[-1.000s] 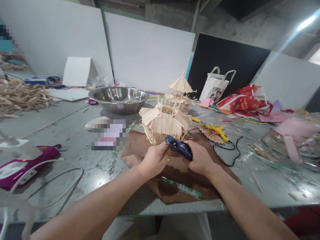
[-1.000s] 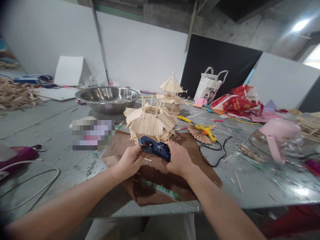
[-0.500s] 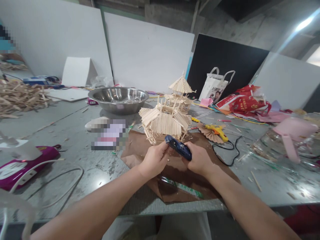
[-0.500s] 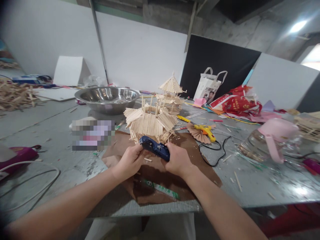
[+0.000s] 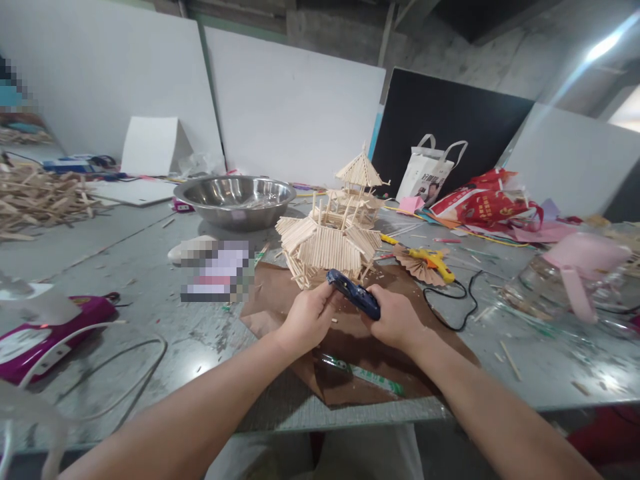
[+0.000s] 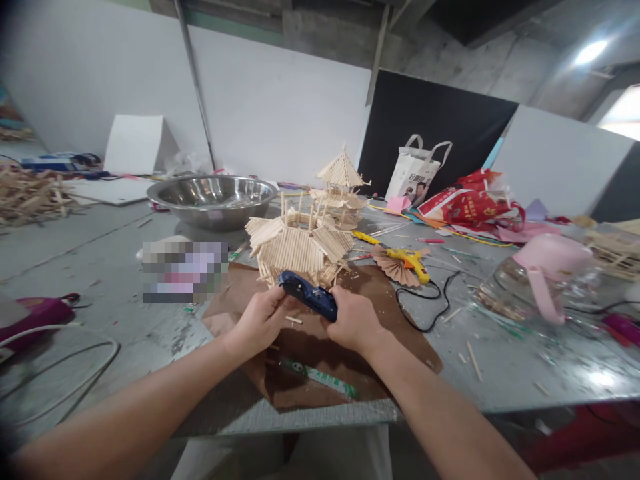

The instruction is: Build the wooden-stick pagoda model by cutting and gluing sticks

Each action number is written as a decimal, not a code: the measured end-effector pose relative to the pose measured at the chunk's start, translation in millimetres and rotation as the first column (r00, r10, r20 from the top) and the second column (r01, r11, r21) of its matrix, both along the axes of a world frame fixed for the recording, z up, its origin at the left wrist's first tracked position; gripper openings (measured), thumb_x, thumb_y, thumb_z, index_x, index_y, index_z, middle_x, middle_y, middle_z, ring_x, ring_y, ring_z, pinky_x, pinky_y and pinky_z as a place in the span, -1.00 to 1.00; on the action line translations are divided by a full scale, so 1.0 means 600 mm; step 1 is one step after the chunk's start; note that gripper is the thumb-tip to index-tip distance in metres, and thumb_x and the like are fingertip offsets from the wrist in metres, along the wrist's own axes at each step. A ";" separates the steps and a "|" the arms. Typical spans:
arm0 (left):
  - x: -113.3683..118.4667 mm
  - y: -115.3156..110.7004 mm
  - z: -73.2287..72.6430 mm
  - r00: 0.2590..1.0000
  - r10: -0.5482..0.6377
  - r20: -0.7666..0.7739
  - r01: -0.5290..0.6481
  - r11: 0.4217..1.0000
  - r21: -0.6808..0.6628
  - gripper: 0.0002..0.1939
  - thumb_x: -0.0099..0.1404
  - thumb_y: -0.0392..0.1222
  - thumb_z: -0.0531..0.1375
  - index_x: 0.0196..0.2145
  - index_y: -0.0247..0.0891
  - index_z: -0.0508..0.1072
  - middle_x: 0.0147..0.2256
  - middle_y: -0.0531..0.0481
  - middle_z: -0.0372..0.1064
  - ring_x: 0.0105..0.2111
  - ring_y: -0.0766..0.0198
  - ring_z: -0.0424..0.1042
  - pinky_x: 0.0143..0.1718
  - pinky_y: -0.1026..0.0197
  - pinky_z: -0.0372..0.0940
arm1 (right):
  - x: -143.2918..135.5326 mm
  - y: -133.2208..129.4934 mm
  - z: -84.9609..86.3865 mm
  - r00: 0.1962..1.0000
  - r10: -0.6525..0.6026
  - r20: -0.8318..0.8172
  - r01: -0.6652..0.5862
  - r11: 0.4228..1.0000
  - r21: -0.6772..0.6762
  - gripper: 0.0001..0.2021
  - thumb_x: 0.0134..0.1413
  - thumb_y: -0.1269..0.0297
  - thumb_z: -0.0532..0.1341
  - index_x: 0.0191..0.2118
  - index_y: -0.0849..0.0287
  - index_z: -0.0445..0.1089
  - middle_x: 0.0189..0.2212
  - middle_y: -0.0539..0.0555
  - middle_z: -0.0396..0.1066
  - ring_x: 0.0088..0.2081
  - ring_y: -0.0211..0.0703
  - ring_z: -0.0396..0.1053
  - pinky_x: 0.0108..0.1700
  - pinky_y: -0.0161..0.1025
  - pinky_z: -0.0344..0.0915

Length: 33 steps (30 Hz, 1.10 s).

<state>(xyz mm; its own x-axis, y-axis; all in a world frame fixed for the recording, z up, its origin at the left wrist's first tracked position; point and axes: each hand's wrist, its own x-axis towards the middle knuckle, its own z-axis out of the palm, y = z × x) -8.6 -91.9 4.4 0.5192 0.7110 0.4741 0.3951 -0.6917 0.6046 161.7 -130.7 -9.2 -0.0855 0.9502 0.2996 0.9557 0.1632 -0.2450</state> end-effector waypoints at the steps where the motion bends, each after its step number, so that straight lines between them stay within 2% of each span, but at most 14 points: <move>1: 0.000 0.000 0.000 1.000 -0.004 0.009 0.004 1.000 -0.001 -0.77 0.22 -0.18 -0.10 -0.51 -0.27 0.23 -0.58 0.07 0.23 -0.54 0.35 0.25 -0.51 0.35 0.11 | 0.000 0.000 0.000 1.000 -0.001 0.004 0.001 1.000 0.000 -0.77 -0.21 0.30 0.07 -0.31 0.19 0.22 -0.42 0.10 0.40 -0.37 -0.10 0.35 -0.36 -0.28 0.13; 11: 0.001 0.003 -0.001 0.999 -0.005 0.034 0.006 0.999 -0.043 -0.76 0.21 -0.17 -0.09 -0.54 -0.27 0.22 -0.59 0.09 0.18 -0.54 0.38 0.22 -0.54 0.36 0.08 | -0.004 -0.001 0.000 0.999 -0.026 0.032 0.025 1.000 0.006 -0.85 -0.19 0.29 0.08 -0.38 0.17 0.22 -0.49 0.08 0.39 -0.44 -0.14 0.34 -0.43 -0.32 0.08; 15: 0.001 0.003 -0.001 0.999 -0.020 0.028 0.022 0.998 -0.063 -0.74 0.23 -0.14 -0.11 -0.54 -0.27 0.20 -0.61 0.11 0.12 -0.58 0.40 0.15 -0.55 0.36 0.05 | -0.004 0.000 0.000 0.997 -0.059 0.049 0.057 0.997 0.042 -0.87 -0.15 0.24 0.06 -0.43 0.18 0.23 -0.54 0.08 0.38 -0.48 -0.14 0.33 -0.45 -0.31 0.08; 19: 0.002 0.001 0.000 0.997 -0.060 0.046 0.066 0.989 -0.135 -0.72 0.23 -0.11 -0.12 -0.55 -0.27 0.16 -0.61 0.12 0.09 -0.57 0.41 0.11 -0.53 0.35 0.07 | 0.000 -0.001 0.003 0.997 -0.068 -0.025 0.071 0.991 0.111 -0.86 -0.13 0.21 0.05 -0.46 0.16 0.23 -0.56 0.06 0.37 -0.50 -0.16 0.32 -0.45 -0.31 0.11; 22: 0.003 -0.003 0.006 0.986 -0.080 0.144 0.113 0.966 -0.232 -0.76 0.23 -0.10 -0.11 -0.50 -0.26 0.17 -0.59 0.13 0.08 -0.56 0.41 0.11 -0.52 0.36 0.09 | 0.011 0.000 0.007 0.991 -0.059 -0.123 0.083 0.977 0.199 -0.84 -0.11 0.20 0.05 -0.40 0.15 0.24 -0.54 0.04 0.36 -0.49 -0.17 0.31 -0.43 -0.31 0.14; 25: 0.002 -0.005 0.022 0.967 -0.072 0.246 0.157 0.925 -0.347 -0.79 0.24 -0.10 -0.12 -0.45 -0.25 0.15 -0.62 0.15 0.10 -0.61 0.43 0.11 -0.55 0.36 0.09 | 0.029 0.004 0.014 0.979 -0.065 -0.192 0.119 0.951 0.287 -0.83 -0.09 0.20 0.03 -0.37 0.16 0.23 -0.53 0.04 0.35 -0.48 -0.19 0.31 -0.40 -0.31 0.17; 27: -0.002 -0.004 0.039 0.962 -0.039 0.269 0.136 0.926 -0.351 -0.80 0.22 -0.10 -0.08 -0.46 -0.26 0.17 -0.60 0.13 0.15 -0.60 0.43 0.13 -0.56 0.36 0.10 | 0.042 0.009 0.021 0.976 -0.089 -0.197 0.152 0.932 0.330 -0.82 -0.07 0.20 0.02 -0.36 0.17 0.24 -0.53 0.05 0.35 -0.46 -0.18 0.32 -0.38 -0.31 0.18; 29: -0.007 0.001 0.063 0.969 0.015 0.247 0.048 0.968 -0.245 -0.82 0.17 -0.11 0.01 -0.48 -0.27 0.26 -0.55 0.08 0.19 -0.54 0.41 0.17 -0.52 0.34 0.11 | 0.056 0.014 0.028 0.973 -0.165 -0.163 0.212 0.917 0.338 -0.78 -0.07 0.18 0.02 -0.33 0.18 0.25 -0.49 0.08 0.37 -0.42 -0.14 0.33 -0.36 -0.28 0.19; 31: -0.013 0.009 0.090 0.969 0.082 0.234 -0.065 0.994 -0.083 -0.84 0.08 -0.13 0.11 -0.53 -0.27 0.34 -0.51 0.06 0.20 -0.49 0.39 0.18 -0.47 0.31 0.11 | 0.071 0.020 0.033 0.953 -0.284 -0.105 0.303 0.908 0.289 -0.72 -0.08 0.14 0.03 -0.26 0.18 0.27 -0.42 0.11 0.39 -0.38 -0.08 0.35 -0.37 -0.24 0.19; 33: -0.016 0.022 0.119 0.958 0.147 0.245 -0.130 0.988 -0.084 -0.87 0.04 -0.14 0.15 -0.50 -0.25 0.38 -0.57 0.09 0.21 -0.56 0.41 0.16 -0.53 0.31 0.09 | 0.087 0.025 0.034 0.925 -0.379 -0.030 0.376 0.903 0.209 -0.64 -0.09 0.09 0.04 -0.19 0.17 0.27 -0.39 0.15 0.40 -0.35 0.00 0.35 -0.38 -0.19 0.18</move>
